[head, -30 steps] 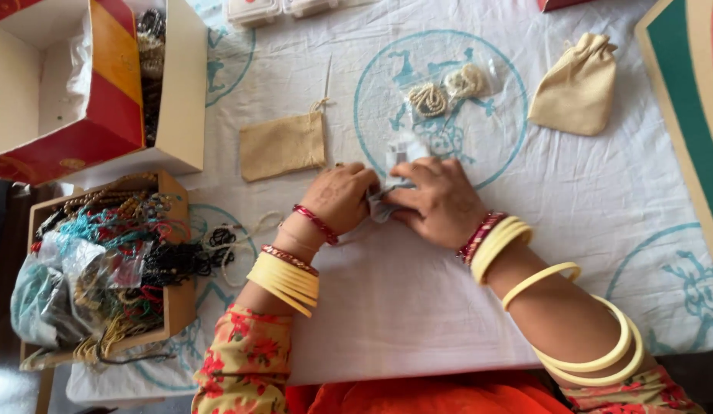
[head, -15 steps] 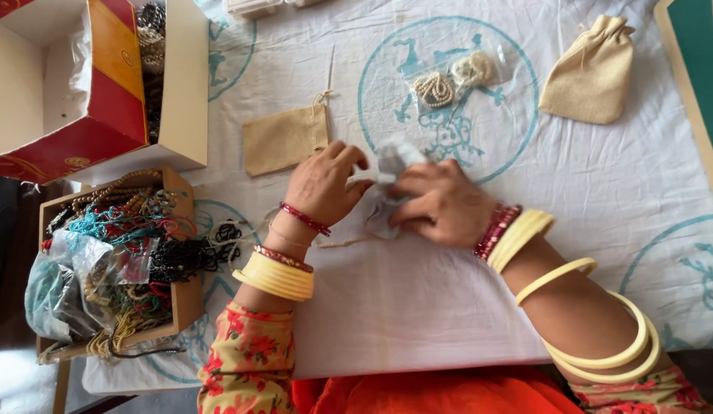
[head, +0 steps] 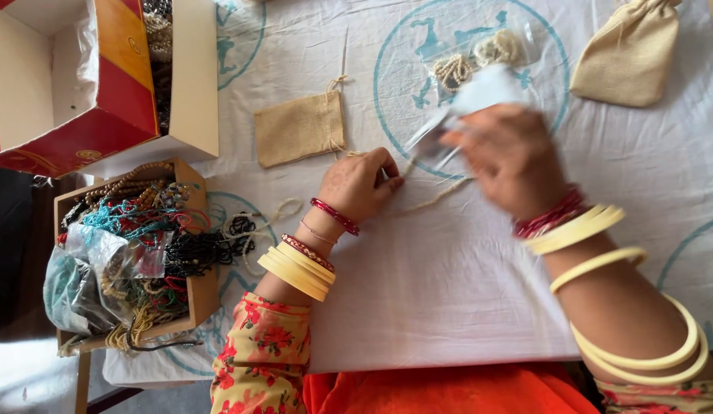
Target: Sorting various jewelry items including necklaces and bangles into boxes and pouches.
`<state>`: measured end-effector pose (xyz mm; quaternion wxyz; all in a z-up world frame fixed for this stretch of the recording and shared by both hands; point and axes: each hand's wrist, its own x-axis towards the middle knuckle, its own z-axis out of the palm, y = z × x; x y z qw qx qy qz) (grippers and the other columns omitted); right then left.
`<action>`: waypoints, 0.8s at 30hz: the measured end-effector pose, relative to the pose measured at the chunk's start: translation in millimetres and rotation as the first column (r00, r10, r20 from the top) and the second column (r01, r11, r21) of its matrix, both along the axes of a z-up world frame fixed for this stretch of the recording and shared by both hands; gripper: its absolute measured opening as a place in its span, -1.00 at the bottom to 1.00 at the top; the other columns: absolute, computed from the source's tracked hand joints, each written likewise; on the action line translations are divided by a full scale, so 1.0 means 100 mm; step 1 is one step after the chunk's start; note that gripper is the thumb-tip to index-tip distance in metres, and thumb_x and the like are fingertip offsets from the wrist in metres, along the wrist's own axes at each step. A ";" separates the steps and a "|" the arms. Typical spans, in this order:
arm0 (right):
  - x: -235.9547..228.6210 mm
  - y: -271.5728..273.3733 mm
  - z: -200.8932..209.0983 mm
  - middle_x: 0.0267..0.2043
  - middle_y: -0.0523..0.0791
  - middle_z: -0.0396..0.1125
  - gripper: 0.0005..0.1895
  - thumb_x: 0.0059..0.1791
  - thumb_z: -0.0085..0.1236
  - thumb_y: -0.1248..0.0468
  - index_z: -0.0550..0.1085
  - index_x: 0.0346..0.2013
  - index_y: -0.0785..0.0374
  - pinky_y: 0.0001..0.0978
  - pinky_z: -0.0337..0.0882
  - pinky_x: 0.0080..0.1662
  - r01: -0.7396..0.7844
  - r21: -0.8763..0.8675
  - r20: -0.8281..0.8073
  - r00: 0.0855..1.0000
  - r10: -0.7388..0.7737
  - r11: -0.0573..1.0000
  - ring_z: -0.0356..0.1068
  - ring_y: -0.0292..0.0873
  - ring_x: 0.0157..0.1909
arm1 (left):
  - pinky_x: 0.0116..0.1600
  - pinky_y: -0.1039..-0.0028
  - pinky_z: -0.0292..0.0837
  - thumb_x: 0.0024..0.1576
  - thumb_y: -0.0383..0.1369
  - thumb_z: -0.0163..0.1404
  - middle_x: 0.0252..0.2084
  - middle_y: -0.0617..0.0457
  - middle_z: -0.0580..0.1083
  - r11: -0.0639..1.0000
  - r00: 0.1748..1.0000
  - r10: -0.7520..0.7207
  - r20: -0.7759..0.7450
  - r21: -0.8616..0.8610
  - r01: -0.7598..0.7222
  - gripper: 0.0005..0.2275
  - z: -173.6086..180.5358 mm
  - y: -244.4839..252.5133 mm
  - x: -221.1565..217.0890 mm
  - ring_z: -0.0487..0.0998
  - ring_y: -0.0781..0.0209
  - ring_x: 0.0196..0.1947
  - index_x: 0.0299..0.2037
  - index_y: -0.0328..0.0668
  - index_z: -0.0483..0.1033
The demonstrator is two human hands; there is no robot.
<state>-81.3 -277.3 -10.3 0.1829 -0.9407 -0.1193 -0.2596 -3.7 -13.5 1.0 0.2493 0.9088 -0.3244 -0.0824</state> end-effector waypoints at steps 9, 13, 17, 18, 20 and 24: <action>0.03 0.04 -0.05 0.28 -0.18 0.31 -0.70 0.05 0.05 0.10 0.58 0.04 -0.11 0.18 0.10 0.24 -0.113 -0.290 -0.100 0.991 0.087 0.950 0.15 -0.09 0.38 | -0.22 0.34 0.51 0.01 -0.20 0.22 -0.39 0.01 0.62 0.989 0.963 0.043 -0.268 0.148 -0.003 -0.80 0.19 0.13 0.11 0.64 0.12 -0.38 -0.31 -0.13 0.64; 0.06 -0.39 -0.11 0.15 -0.09 0.46 -0.72 0.05 0.10 0.46 0.58 0.00 0.12 -0.15 0.38 0.28 0.127 -0.078 -0.080 0.988 -0.133 0.989 0.32 -0.01 0.26 | -0.22 0.38 0.52 0.00 -0.18 0.22 -0.41 0.05 0.63 0.978 0.940 0.067 -0.335 0.208 0.005 -0.78 0.28 0.15 0.15 0.66 0.17 -0.39 -0.33 -0.14 0.65; -0.03 -0.09 -0.18 0.09 -0.11 0.41 -0.54 0.04 -0.03 0.59 0.53 0.13 0.15 -0.31 0.43 0.26 -0.031 0.189 -0.001 0.999 0.032 0.982 0.37 -0.15 0.18 | -0.23 0.36 0.51 -0.06 -0.13 0.28 -0.42 0.05 0.61 0.990 0.950 0.030 -0.310 0.137 0.013 -0.71 0.34 0.14 0.14 0.64 0.15 -0.38 -0.36 -0.19 0.62; -0.06 0.13 -0.11 0.09 -0.11 0.41 -0.54 0.04 -0.03 0.59 0.53 0.13 0.15 -0.31 0.43 0.26 -0.036 0.197 -0.006 0.999 0.038 0.980 0.37 -0.15 0.18 | -0.23 0.36 0.51 -0.06 -0.13 0.28 -0.42 0.05 0.61 0.989 0.948 0.038 -0.315 0.145 0.008 -0.71 0.19 0.20 0.17 0.64 0.15 -0.38 -0.36 -0.19 0.62; -0.10 0.52 0.08 0.16 -0.15 0.43 -0.48 -0.09 -0.04 0.57 0.58 0.06 0.10 -0.14 0.29 0.15 -0.335 0.193 -0.014 0.939 0.344 0.922 0.33 -0.12 0.12 | -0.22 0.28 0.48 0.00 -0.25 0.22 -0.38 -0.05 0.60 0.979 0.995 0.008 -0.102 0.205 0.013 -0.82 -0.11 0.25 0.25 0.61 0.03 -0.35 -0.31 -0.16 0.67; -0.09 0.50 0.08 0.27 -0.14 0.34 -0.55 -0.09 0.07 0.29 0.58 0.08 -0.04 0.04 0.15 0.08 -0.402 -0.052 -0.043 0.915 0.400 0.914 0.26 -0.06 0.29 | -0.24 0.36 0.51 -0.01 -0.19 0.23 -0.42 0.00 0.60 0.992 0.981 0.030 -0.190 0.129 -0.005 -0.77 0.06 0.28 0.23 0.63 0.15 -0.39 -0.32 -0.17 0.65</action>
